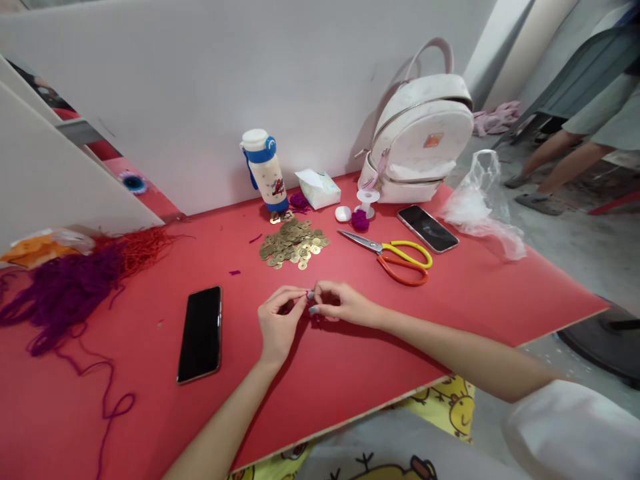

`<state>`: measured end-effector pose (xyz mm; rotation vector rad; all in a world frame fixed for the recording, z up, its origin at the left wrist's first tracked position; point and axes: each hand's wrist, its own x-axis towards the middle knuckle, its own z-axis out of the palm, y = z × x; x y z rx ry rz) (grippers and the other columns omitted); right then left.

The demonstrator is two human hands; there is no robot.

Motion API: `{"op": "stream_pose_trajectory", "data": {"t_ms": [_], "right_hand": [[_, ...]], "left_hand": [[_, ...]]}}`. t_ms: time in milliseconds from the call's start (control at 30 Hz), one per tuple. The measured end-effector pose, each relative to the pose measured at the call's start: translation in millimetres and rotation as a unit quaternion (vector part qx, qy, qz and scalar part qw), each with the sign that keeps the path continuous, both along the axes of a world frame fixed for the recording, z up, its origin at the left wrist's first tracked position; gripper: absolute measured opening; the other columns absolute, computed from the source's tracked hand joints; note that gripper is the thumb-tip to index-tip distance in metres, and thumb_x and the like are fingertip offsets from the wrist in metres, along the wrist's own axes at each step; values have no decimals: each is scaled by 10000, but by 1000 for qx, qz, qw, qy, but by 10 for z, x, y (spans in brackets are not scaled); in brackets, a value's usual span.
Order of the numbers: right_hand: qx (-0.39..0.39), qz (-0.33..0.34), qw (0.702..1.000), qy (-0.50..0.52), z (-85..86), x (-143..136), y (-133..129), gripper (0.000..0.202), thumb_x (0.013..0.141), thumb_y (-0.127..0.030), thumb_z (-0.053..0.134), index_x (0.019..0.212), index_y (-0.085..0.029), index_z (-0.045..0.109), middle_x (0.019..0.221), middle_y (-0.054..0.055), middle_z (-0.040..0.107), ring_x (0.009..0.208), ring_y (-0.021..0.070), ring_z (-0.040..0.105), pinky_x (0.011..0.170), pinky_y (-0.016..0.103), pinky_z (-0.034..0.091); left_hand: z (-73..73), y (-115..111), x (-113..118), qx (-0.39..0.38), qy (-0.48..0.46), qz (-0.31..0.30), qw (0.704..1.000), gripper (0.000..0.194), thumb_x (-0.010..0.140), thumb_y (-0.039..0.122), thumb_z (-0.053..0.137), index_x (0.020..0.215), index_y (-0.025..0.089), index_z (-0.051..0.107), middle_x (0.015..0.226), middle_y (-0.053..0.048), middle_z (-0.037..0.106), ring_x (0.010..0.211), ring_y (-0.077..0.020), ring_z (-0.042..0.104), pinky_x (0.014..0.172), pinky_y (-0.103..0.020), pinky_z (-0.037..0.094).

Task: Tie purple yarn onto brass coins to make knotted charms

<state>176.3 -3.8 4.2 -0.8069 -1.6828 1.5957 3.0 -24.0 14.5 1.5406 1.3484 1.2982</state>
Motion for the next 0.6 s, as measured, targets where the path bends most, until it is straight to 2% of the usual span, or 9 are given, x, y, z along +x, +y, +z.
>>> {"op": "stream_pose_trajectory", "data": {"t_ms": [100, 200, 267, 333, 467, 533, 600], "right_hand": [[-69, 24, 996, 59, -53, -29, -9, 325, 852, -415, 665, 868, -218, 407, 690, -38, 634, 561, 113, 618, 525, 215, 461], [-82, 28, 995, 58, -85, -37, -15, 255, 893, -368, 611, 959, -222, 412, 697, -31, 676, 515, 118, 625, 503, 227, 494], [-53, 23, 998, 27, -78, -26, -23, 156, 934, -325, 546, 978, -213, 448, 716, -13, 696, 499, 114, 620, 516, 233, 505], [15, 22, 999, -21, -50, -5, -35, 93, 966, -288, 494, 946, -198, 510, 765, 13, 718, 558, 115, 649, 599, 245, 524], [152, 1, 983, -105, 23, 42, -51, 189, 998, -274, 458, 936, -198, 619, 783, 15, 733, 682, 129, 689, 720, 249, 507], [169, -32, 978, -116, 46, 61, -44, 190, 998, -258, 455, 964, -202, 634, 741, 3, 722, 689, 132, 689, 724, 243, 499], [155, -69, 979, -109, 56, 74, -25, 178, 987, -227, 460, 953, -198, 632, 717, -5, 706, 671, 130, 687, 709, 235, 498]], "left_hand": [[-12, 15, -12, 3, 10, 20, 1000, 98, 785, 241, 691, 737, 183, 754, 742, -34, 690, 657, -141, 603, 567, -237, 447], [-28, 37, -30, 1, 24, 40, 999, 108, 788, 244, 685, 726, 178, 744, 740, -34, 683, 647, -137, 592, 565, -237, 440], [-33, 47, -33, -1, 33, 46, 998, 109, 789, 244, 680, 729, 178, 742, 750, -36, 685, 647, -137, 592, 569, -239, 441], [-35, 48, -23, -6, 40, 44, 998, 107, 788, 239, 676, 723, 178, 737, 752, -36, 687, 661, -142, 604, 585, -240, 453], [-45, 33, 18, -33, 60, -3, 998, 103, 780, 221, 681, 696, 179, 722, 717, -26, 679, 662, -147, 613, 601, -241, 463], [-51, 26, 32, -40, 70, -18, 997, 95, 793, 220, 671, 725, 179, 722, 740, -28, 686, 675, -149, 615, 611, -242, 465], [-55, 24, 36, -34, 69, -14, 997, 101, 820, 229, 646, 779, 178, 723, 804, -39, 696, 710, -154, 625, 630, -243, 474]]}}
